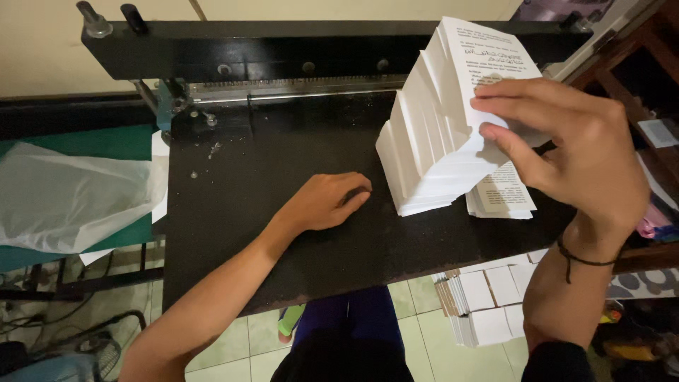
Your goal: The person places stacks of printed paper sheets into a manual binding machine to secure them with staples. They repeatedly feed the paper stacks into the machine, operate the lever to bind them, and then remove the finished stacks to place them on the table.
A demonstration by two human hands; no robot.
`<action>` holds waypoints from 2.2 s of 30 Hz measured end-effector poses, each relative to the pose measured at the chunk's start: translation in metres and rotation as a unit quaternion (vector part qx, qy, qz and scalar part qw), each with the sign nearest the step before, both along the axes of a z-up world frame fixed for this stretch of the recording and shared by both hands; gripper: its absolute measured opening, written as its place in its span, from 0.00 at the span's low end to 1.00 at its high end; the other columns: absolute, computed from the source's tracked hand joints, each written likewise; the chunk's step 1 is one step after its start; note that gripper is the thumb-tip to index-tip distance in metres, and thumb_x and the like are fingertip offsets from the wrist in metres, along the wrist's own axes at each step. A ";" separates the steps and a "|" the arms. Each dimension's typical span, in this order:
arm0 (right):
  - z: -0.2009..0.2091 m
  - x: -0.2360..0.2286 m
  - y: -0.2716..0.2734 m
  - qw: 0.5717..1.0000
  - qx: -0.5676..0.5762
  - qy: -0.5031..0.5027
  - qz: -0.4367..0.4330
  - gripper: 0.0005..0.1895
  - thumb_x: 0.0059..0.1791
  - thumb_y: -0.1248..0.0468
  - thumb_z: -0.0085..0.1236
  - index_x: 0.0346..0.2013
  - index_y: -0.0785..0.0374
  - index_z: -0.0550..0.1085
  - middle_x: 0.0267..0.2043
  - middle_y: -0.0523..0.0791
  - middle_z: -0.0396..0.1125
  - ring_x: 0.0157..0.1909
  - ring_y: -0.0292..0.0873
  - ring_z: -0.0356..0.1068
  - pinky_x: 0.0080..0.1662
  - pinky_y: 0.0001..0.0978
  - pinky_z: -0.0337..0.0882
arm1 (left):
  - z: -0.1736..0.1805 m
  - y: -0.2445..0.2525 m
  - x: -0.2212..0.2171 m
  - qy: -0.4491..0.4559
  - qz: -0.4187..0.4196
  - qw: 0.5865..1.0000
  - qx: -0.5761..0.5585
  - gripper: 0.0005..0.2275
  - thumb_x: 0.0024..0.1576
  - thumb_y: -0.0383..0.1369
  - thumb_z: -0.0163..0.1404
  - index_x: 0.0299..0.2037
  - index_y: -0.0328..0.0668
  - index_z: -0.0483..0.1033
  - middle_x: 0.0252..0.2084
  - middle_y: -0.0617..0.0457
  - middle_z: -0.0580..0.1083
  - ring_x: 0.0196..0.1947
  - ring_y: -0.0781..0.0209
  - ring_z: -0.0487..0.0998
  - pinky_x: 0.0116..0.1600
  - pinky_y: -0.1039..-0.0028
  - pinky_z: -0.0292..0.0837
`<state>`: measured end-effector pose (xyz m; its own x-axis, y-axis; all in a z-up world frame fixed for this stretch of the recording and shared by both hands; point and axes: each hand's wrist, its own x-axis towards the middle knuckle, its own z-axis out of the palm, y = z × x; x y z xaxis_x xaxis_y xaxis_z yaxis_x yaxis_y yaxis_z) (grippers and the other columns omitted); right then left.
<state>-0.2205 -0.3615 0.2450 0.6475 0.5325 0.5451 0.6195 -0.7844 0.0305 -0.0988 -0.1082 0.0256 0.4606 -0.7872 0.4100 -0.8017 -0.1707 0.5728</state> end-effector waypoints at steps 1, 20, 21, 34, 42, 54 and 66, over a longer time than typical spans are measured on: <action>0.002 0.000 0.002 1.000 0.003 0.004 0.005 0.09 0.55 0.78 0.62 0.50 0.80 0.79 0.53 0.61 0.75 0.57 0.58 0.76 0.58 0.43 0.77 | 0.000 0.000 0.000 -0.001 0.002 1.000 0.000 0.10 0.66 0.36 0.43 0.48 0.44 0.75 0.42 0.57 0.78 0.23 0.62 0.75 0.33 0.67 0.70; 0.008 0.002 -0.007 0.995 -0.095 0.018 -0.023 0.12 0.58 0.71 0.51 0.54 0.66 0.78 0.57 0.54 0.71 0.58 0.53 0.72 0.56 0.43 0.73 | -0.003 0.000 0.003 -0.005 0.003 1.000 0.006 0.09 0.66 0.36 0.43 0.49 0.43 0.74 0.45 0.53 0.79 0.25 0.57 0.77 0.37 0.63 0.69; 0.009 0.002 -0.005 0.995 -0.095 0.018 -0.023 0.12 0.58 0.71 0.51 0.54 0.66 0.78 0.57 0.54 0.71 0.58 0.53 0.72 0.56 0.43 0.73 | -0.002 0.000 0.002 -0.005 0.003 1.000 0.005 0.09 0.66 0.36 0.43 0.49 0.43 0.74 0.45 0.53 0.79 0.25 0.57 0.77 0.37 0.63 0.69; 0.012 0.004 -0.002 0.987 -0.153 -0.020 -0.034 0.09 0.57 0.68 0.58 0.51 0.63 0.80 0.53 0.50 0.75 0.55 0.50 0.75 0.52 0.40 0.77 | 0.002 0.001 0.000 0.005 0.013 1.000 0.022 0.10 0.66 0.37 0.42 0.49 0.44 0.74 0.45 0.54 0.79 0.24 0.58 0.75 0.38 0.62 0.69; 0.016 0.005 -0.006 0.990 -0.142 0.006 -0.024 0.11 0.57 0.68 0.56 0.54 0.63 0.79 0.56 0.50 0.73 0.57 0.52 0.74 0.54 0.43 0.75 | -0.001 0.000 0.003 0.001 0.005 1.000 0.016 0.11 0.66 0.37 0.42 0.50 0.42 0.75 0.45 0.53 0.79 0.24 0.59 0.76 0.35 0.64 0.70; 0.011 0.004 -0.009 0.981 -0.184 -0.008 -0.057 0.10 0.57 0.68 0.52 0.51 0.57 0.78 0.57 0.48 0.72 0.56 0.50 0.74 0.48 0.44 0.76 | 0.003 0.001 0.002 0.007 0.006 1.000 0.020 0.10 0.66 0.36 0.43 0.49 0.43 0.74 0.44 0.53 0.79 0.24 0.59 0.76 0.35 0.64 0.70; 0.015 0.008 -0.007 0.991 -0.135 -0.006 0.004 0.06 0.56 0.72 0.54 0.43 0.71 0.78 0.49 0.56 0.76 0.51 0.55 0.76 0.53 0.42 0.78 | 0.003 0.002 0.002 0.010 0.010 1.000 0.020 0.11 0.66 0.37 0.43 0.51 0.42 0.75 0.46 0.52 0.79 0.22 0.60 0.74 0.36 0.65 0.71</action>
